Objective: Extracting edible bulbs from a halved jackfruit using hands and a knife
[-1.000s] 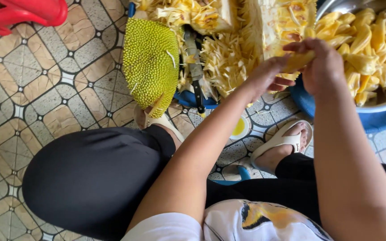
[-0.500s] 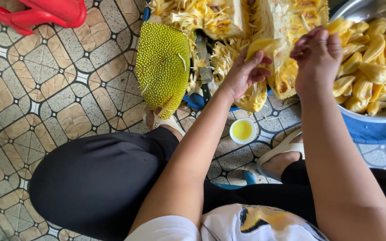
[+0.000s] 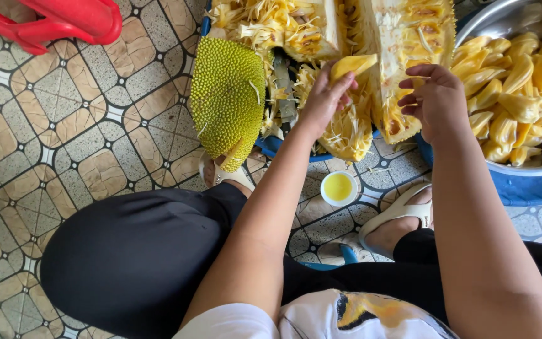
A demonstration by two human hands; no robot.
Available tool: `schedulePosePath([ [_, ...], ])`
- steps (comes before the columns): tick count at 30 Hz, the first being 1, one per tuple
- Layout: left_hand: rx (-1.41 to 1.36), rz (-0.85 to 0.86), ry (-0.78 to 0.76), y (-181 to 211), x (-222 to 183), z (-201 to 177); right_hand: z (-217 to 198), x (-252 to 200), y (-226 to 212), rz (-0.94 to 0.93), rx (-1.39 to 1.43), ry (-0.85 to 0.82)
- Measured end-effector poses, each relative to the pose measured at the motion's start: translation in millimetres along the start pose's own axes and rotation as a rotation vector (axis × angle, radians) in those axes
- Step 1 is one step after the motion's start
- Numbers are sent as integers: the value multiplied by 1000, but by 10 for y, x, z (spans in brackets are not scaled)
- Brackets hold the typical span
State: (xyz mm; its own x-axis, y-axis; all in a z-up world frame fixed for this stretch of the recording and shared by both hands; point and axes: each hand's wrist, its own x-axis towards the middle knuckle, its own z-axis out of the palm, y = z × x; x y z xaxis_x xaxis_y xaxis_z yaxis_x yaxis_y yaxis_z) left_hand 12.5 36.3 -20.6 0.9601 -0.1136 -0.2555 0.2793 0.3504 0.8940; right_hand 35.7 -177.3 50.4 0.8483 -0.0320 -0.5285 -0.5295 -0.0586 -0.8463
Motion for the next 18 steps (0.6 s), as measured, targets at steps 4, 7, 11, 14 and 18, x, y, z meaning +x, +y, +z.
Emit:
schedulePosePath([
  [4, 657, 174, 16, -205, 69, 550, 50, -5, 17, 181, 364, -112],
  [7, 736, 290, -265, -412, 98, 797, -37, 137, 133, 199, 641, -121],
  [11, 856, 385, -328, -227, 72, 863, -370, 183, 75, 275, 824, 134],
  [14, 634, 308, -144, -248, 266, 553, -981, 402, 123, 178, 970, 362],
  [18, 879, -165, 429, -298, 264, -19, -1662, 705, 598, 115, 671, 598],
])
